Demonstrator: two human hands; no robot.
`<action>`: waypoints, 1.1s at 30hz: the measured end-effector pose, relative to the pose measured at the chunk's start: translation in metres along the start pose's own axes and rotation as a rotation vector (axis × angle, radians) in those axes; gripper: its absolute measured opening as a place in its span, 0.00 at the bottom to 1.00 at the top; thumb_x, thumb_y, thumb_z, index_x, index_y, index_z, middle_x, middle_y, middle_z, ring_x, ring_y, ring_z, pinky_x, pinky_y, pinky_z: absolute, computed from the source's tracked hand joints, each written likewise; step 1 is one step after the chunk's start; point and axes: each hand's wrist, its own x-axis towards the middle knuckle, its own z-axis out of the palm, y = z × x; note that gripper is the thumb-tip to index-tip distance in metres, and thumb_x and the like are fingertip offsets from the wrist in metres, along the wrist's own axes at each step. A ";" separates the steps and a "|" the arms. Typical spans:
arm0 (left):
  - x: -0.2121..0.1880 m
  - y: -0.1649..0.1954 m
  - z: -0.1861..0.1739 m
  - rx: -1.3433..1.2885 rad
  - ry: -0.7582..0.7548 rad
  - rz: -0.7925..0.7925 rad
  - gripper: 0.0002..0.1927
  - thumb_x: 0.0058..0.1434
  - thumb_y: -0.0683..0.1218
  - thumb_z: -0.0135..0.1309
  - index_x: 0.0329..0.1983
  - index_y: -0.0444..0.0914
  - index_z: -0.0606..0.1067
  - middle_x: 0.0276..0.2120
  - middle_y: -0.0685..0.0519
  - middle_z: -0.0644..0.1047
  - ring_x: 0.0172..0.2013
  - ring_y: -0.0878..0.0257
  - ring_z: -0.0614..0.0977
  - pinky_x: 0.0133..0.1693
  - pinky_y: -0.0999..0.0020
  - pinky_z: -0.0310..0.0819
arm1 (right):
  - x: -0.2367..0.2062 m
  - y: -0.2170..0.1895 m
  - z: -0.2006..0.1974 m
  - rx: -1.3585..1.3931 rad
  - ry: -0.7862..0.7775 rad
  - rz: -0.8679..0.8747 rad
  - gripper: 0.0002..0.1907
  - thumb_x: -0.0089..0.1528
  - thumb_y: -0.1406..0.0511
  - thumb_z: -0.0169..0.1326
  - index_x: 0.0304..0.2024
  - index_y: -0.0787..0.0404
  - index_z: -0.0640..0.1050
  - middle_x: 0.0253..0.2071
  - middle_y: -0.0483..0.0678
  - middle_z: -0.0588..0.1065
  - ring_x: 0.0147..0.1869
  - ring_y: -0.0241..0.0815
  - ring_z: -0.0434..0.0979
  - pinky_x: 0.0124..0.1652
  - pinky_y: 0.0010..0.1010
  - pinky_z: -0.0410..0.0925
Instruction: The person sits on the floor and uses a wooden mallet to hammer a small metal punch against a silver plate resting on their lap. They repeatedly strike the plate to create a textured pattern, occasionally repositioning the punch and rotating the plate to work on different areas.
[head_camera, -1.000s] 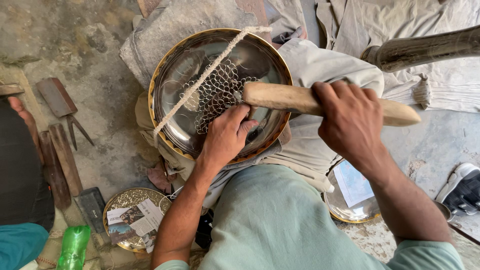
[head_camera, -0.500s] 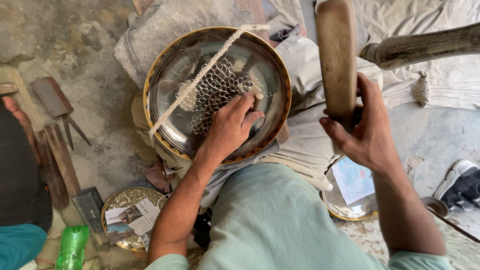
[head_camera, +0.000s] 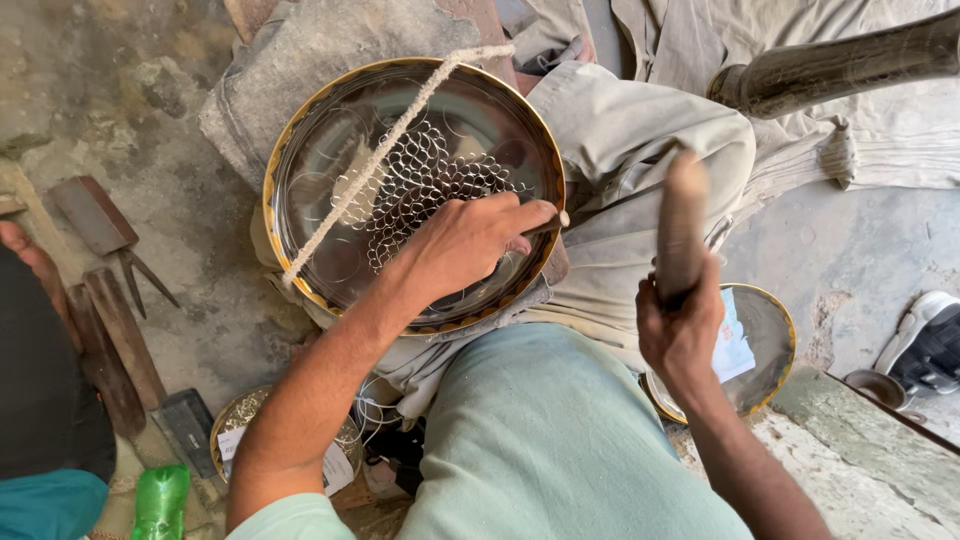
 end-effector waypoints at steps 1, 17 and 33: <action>0.004 0.002 -0.001 0.016 -0.029 0.026 0.20 0.62 0.40 0.57 0.58 0.44 0.73 0.31 0.49 0.77 0.30 0.54 0.85 0.30 0.61 0.82 | -0.008 0.007 0.001 -0.083 0.012 -0.067 0.24 0.60 0.74 0.56 0.59 0.65 0.68 0.45 0.57 0.76 0.44 0.55 0.78 0.44 0.44 0.70; -0.040 -0.015 0.020 -0.229 0.532 -0.094 0.17 0.68 0.46 0.59 0.55 0.36 0.69 0.35 0.49 0.78 0.34 0.59 0.84 0.35 0.62 0.80 | 0.026 0.011 0.008 -0.051 0.030 -0.100 0.29 0.58 0.73 0.61 0.62 0.66 0.70 0.43 0.58 0.76 0.44 0.52 0.77 0.47 0.40 0.70; -0.047 -0.017 0.052 -0.129 0.651 -0.191 0.13 0.71 0.50 0.56 0.49 0.37 0.71 0.36 0.50 0.79 0.34 0.59 0.84 0.33 0.66 0.82 | 0.107 -0.103 -0.012 -0.695 -0.062 -0.803 0.23 0.61 0.76 0.57 0.58 0.55 0.76 0.43 0.47 0.79 0.43 0.47 0.77 0.45 0.39 0.66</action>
